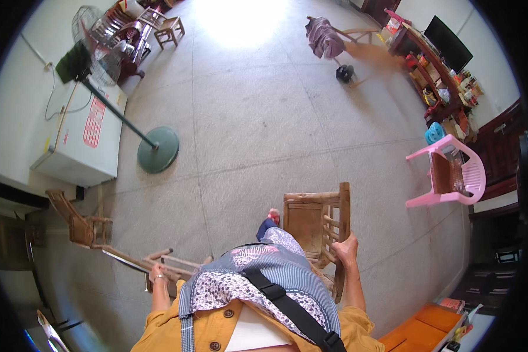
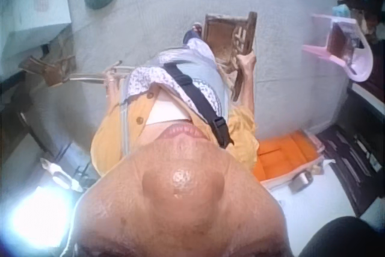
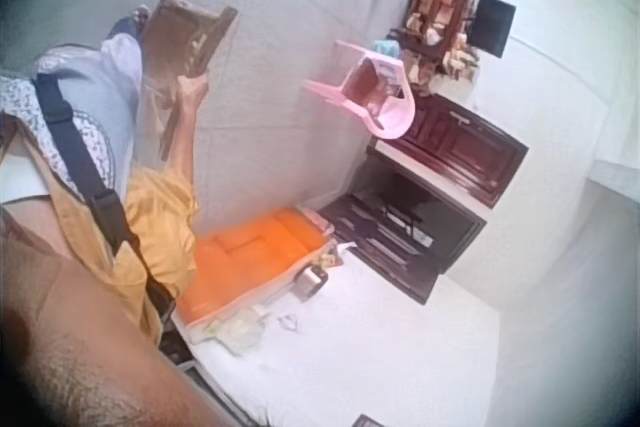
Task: The person sweeps the tiled floor of a dining area and an outdoor patio using a broom. They move a wooden chair to access the area underneath it and sweep around furniture and along the walls. The person also sweeps the concrete steps leading to the patio.
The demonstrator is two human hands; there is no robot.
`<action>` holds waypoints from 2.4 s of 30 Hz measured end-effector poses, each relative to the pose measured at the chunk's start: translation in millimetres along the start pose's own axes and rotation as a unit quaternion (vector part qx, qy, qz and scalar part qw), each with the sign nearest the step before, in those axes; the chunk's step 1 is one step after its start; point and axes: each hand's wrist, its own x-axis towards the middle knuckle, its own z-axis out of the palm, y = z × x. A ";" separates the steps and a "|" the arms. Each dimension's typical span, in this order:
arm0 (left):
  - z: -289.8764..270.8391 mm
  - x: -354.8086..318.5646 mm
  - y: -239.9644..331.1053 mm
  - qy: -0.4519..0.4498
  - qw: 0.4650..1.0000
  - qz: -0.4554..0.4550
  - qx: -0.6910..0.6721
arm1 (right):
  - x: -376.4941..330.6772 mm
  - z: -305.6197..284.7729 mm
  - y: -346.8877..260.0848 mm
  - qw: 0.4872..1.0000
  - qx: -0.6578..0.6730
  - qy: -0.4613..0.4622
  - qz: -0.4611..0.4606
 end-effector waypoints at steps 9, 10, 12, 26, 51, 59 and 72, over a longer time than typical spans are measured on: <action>178.2 -75.9 17.5 0.145 0.989 -0.010 0.031 | 273.4 11.5 -143.6 0.996 -0.001 -0.083 0.025; 203.0 -78.6 25.4 0.150 0.988 -0.010 0.035 | 299.2 14.8 -159.1 0.995 0.001 -0.095 0.030; 255.9 -85.3 49.8 0.091 0.996 0.023 0.004 | 358.8 23.3 -192.0 0.994 -0.005 -0.104 0.044; 641.0 -132.0 299.1 0.193 0.980 -0.033 -0.023 | 727.7 128.3 -438.4 0.988 -0.036 -0.143 0.043; 1209.7 -15.2 682.1 0.278 0.937 -0.191 -0.092 | 1341.4 449.0 -935.0 0.969 -0.060 -0.220 -0.091; 1367.9 42.5 885.9 0.309 0.890 -0.185 -0.281 | 1481.8 573.3 -1107.0 0.963 -0.029 -0.263 -0.049; 1575.4 185.1 1115.5 0.293 0.863 -0.212 -0.352 | 1672.1 804.9 -1417.5 0.913 -0.140 -0.349 -0.160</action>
